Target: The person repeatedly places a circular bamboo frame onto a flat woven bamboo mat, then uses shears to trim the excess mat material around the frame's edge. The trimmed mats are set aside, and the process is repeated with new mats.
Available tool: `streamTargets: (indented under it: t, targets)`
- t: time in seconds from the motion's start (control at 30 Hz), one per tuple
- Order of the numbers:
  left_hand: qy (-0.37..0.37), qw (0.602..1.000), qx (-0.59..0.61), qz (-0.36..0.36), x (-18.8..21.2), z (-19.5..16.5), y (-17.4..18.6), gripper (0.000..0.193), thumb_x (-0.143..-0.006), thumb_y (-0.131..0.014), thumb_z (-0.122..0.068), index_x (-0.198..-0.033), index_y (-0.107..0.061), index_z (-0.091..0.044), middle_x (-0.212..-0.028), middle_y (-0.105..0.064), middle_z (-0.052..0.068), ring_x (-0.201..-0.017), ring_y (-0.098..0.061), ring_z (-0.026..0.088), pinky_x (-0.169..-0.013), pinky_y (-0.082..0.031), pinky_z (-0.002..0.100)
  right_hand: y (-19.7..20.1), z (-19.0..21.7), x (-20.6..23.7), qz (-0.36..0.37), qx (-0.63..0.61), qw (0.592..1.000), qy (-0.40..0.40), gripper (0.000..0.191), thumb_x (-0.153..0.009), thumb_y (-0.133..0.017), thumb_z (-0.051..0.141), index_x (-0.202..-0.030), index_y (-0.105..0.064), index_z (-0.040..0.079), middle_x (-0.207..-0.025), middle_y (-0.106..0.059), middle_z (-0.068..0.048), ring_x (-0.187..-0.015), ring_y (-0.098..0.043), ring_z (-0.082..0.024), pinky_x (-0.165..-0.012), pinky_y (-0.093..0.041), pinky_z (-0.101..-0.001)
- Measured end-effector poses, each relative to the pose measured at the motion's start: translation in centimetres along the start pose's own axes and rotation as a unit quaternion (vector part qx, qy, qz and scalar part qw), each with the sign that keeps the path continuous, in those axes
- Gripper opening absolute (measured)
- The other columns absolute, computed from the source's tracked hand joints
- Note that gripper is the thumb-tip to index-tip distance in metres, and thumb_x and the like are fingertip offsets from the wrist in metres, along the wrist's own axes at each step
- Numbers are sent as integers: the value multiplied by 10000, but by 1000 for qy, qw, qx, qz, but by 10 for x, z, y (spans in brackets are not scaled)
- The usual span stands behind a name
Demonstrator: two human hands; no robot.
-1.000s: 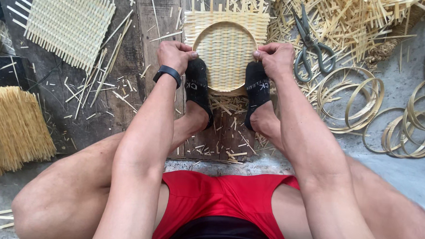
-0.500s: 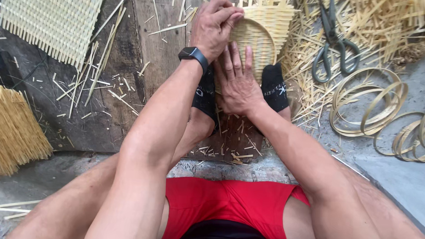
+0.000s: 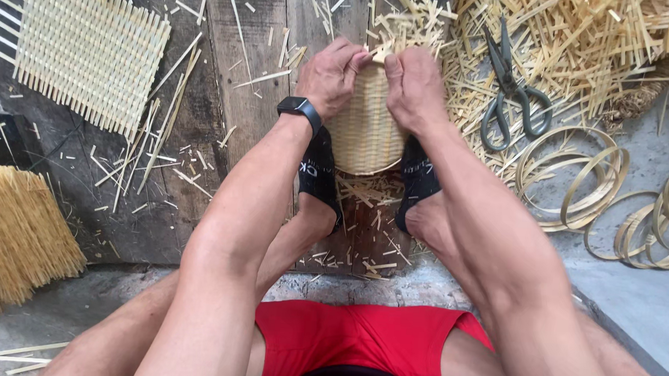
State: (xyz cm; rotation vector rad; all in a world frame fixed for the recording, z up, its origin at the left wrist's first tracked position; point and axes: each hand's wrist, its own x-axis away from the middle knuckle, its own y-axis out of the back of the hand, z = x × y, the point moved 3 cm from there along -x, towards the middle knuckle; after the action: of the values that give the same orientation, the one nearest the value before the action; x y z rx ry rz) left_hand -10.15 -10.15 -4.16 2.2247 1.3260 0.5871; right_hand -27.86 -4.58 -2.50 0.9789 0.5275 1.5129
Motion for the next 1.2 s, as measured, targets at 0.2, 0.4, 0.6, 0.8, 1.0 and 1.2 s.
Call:
streamTargets:
  t: [0.2, 0.4, 0.6, 0.8, 1.0, 1.2]
  targets:
    - [125, 983, 131, -40, -10, 19, -11, 267, -915, -756, -365, -913, -815, -105, -783, -771, 37, -685, -711, 125, -645, -545, 280, -34, -37, -26, 66, -126, 986, -85, 555, -1132, -371, 454, -940, -658, 20, -906, -681, -212, -833, -625, -351, -800, -501, -480]
    - [142, 981, 133, -15, -8, 13, -4, 288, -893, -810, -358, -1038, -847, -111, -997, -774, 111, -892, -709, 167, -773, -559, 296, 22, -16, -27, 57, -109, 992, -6, 369, -1063, -387, 272, -926, -621, 22, -888, -648, -154, -849, -617, -286, -779, -504, -453]
    - [45, 987, 152, 37, 22, -50, 40, 617, -687, -958, -226, -1233, -724, -58, -1131, -773, 100, -1032, -747, 197, -939, -606, 299, 220, -55, 80, 122, 228, 964, -56, 429, -1099, -487, 408, -1040, -678, 29, -1037, -644, -176, -968, -635, -307, -891, -512, -496]
    - [-199, 962, -124, -142, 90, -117, 19, 418, -838, -850, -22, -1155, -587, -93, -1075, -669, 120, -968, -621, 248, -817, -537, 372, 235, -111, 148, 151, 159, 960, -173, 422, -1046, -586, 438, -1167, -710, 53, -1002, -720, -151, -922, -687, -263, -903, -545, -469]
    - [-224, 921, -319, 32, 144, -96, -39, 498, -822, -688, -5, -1269, -561, -184, -1150, -605, 85, -1095, -606, 271, -957, -443, 432, 100, -183, 109, 20, 58, 988, -140, 476, -885, -757, 308, -1219, -626, -5, -1207, -612, -230, -1135, -591, -374, -989, -476, -482]
    - [-188, 951, -244, -10, 113, -81, -28, 850, -751, -848, -344, -1481, -438, -192, -1398, -499, 152, -1282, -471, 348, -1059, -393, 474, 52, -226, 97, -18, 53, 977, -207, 733, -745, -872, 318, -1284, -541, -52, -1292, -555, -280, -1185, -576, -429, -1020, -454, -487]
